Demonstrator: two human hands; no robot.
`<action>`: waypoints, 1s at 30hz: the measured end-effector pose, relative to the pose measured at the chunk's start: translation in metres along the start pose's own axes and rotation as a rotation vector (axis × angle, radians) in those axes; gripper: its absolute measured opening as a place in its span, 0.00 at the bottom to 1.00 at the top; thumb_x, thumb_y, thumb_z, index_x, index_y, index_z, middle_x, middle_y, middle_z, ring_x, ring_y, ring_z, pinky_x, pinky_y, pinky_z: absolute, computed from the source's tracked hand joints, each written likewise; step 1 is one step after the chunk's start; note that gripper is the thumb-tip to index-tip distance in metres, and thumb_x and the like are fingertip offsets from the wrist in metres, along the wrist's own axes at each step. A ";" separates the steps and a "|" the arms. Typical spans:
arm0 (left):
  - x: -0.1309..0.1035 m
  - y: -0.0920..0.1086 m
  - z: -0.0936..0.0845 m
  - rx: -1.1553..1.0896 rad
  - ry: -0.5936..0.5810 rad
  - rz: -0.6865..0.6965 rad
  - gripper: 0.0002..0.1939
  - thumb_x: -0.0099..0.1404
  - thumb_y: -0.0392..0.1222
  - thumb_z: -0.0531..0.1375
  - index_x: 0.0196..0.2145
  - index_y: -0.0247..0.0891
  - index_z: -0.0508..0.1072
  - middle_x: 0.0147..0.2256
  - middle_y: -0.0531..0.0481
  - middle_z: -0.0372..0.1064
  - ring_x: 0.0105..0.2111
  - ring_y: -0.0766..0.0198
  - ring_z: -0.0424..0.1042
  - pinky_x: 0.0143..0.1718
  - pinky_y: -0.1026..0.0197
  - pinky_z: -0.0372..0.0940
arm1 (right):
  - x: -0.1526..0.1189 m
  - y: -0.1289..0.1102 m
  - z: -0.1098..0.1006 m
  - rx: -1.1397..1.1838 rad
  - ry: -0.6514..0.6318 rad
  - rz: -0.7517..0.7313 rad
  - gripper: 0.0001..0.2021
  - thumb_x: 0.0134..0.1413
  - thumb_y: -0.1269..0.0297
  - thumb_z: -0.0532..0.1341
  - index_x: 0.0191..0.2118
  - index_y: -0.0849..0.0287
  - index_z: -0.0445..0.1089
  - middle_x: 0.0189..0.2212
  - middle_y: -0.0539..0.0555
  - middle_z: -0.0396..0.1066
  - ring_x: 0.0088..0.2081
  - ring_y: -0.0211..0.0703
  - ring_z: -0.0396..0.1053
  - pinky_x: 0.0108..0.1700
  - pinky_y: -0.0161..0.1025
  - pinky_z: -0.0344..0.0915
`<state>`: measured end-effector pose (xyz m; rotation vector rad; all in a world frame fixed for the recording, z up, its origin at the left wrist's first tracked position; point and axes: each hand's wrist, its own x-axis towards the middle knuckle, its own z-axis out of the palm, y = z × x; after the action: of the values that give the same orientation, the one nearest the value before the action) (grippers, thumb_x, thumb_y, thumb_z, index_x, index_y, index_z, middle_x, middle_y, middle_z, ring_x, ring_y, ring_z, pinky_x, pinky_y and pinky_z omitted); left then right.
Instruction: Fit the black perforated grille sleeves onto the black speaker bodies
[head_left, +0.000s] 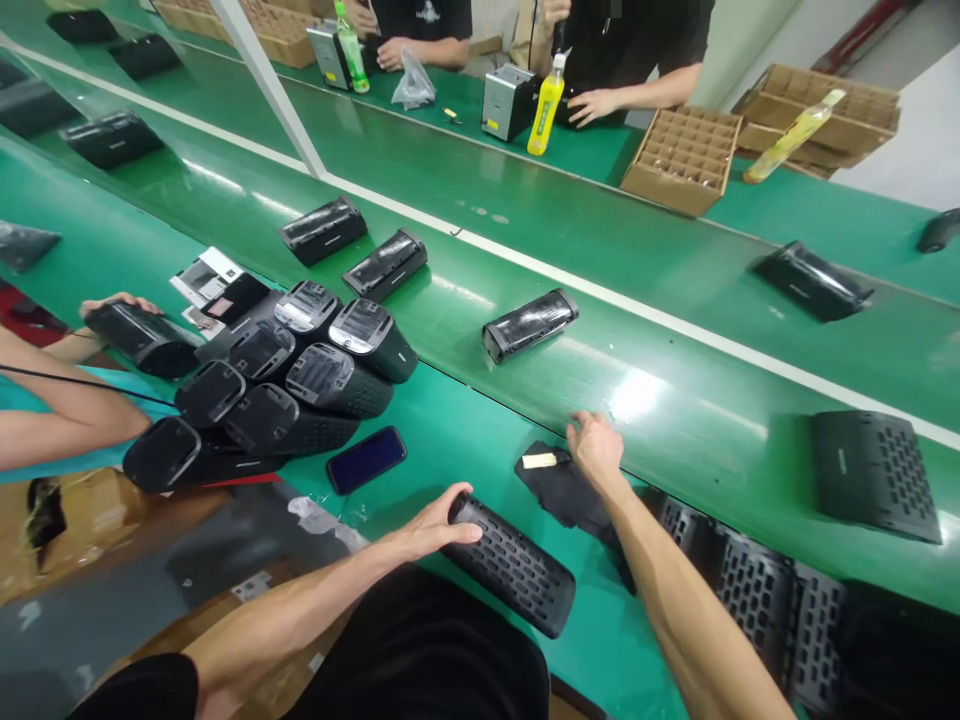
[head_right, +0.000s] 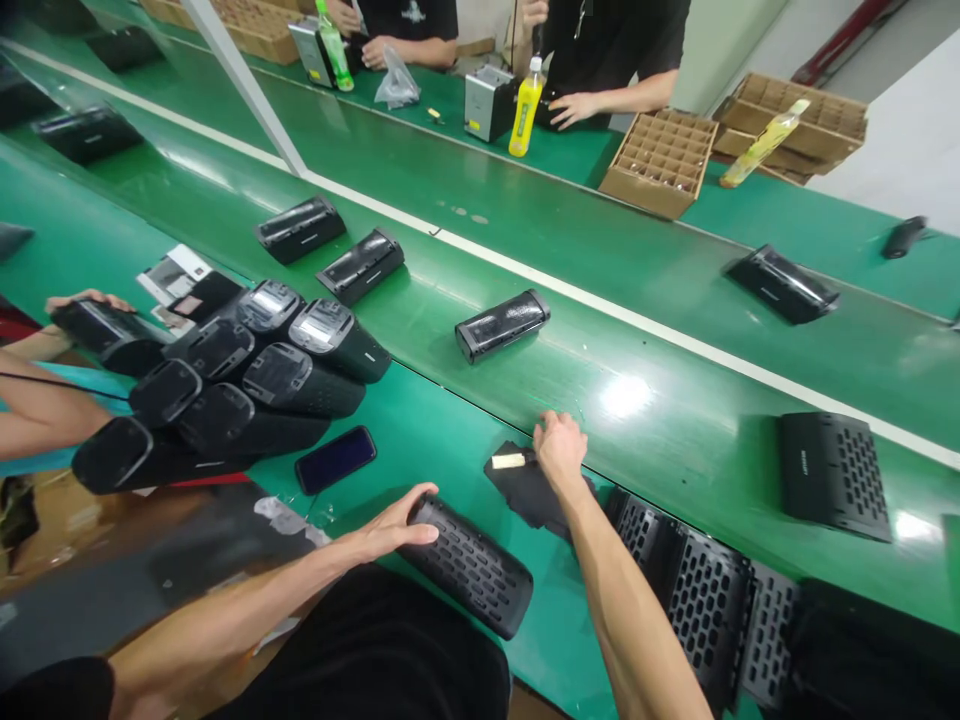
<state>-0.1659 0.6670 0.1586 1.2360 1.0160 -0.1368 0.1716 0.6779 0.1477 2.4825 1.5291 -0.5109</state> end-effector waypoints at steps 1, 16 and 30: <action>-0.001 0.002 0.000 -0.007 0.000 0.003 0.44 0.55 0.62 0.68 0.65 0.47 0.62 0.54 0.45 0.69 0.55 0.47 0.68 0.60 0.48 0.61 | 0.013 0.006 -0.004 -0.001 0.003 0.023 0.20 0.72 0.62 0.51 0.60 0.60 0.71 0.53 0.67 0.71 0.53 0.55 0.69 0.47 0.46 0.62; -0.015 0.025 -0.001 -0.105 0.026 0.005 0.44 0.55 0.62 0.69 0.64 0.46 0.62 0.52 0.46 0.68 0.50 0.50 0.68 0.55 0.50 0.62 | 0.003 0.018 -0.029 0.470 -0.064 0.026 0.19 0.57 0.66 0.58 0.54 0.63 0.71 0.36 0.59 0.76 0.36 0.50 0.73 0.45 0.49 0.69; -0.036 0.024 0.010 -0.166 -0.067 -0.020 0.44 0.56 0.61 0.70 0.64 0.46 0.61 0.47 0.48 0.69 0.47 0.53 0.69 0.53 0.52 0.62 | -0.322 -0.041 -0.027 1.498 0.297 0.334 0.05 0.65 0.57 0.66 0.41 0.50 0.75 0.34 0.53 0.79 0.37 0.50 0.77 0.45 0.50 0.73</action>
<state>-0.1671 0.6528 0.2011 1.0645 0.9618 -0.1065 0.0076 0.4391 0.2965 3.8514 0.6914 -1.7546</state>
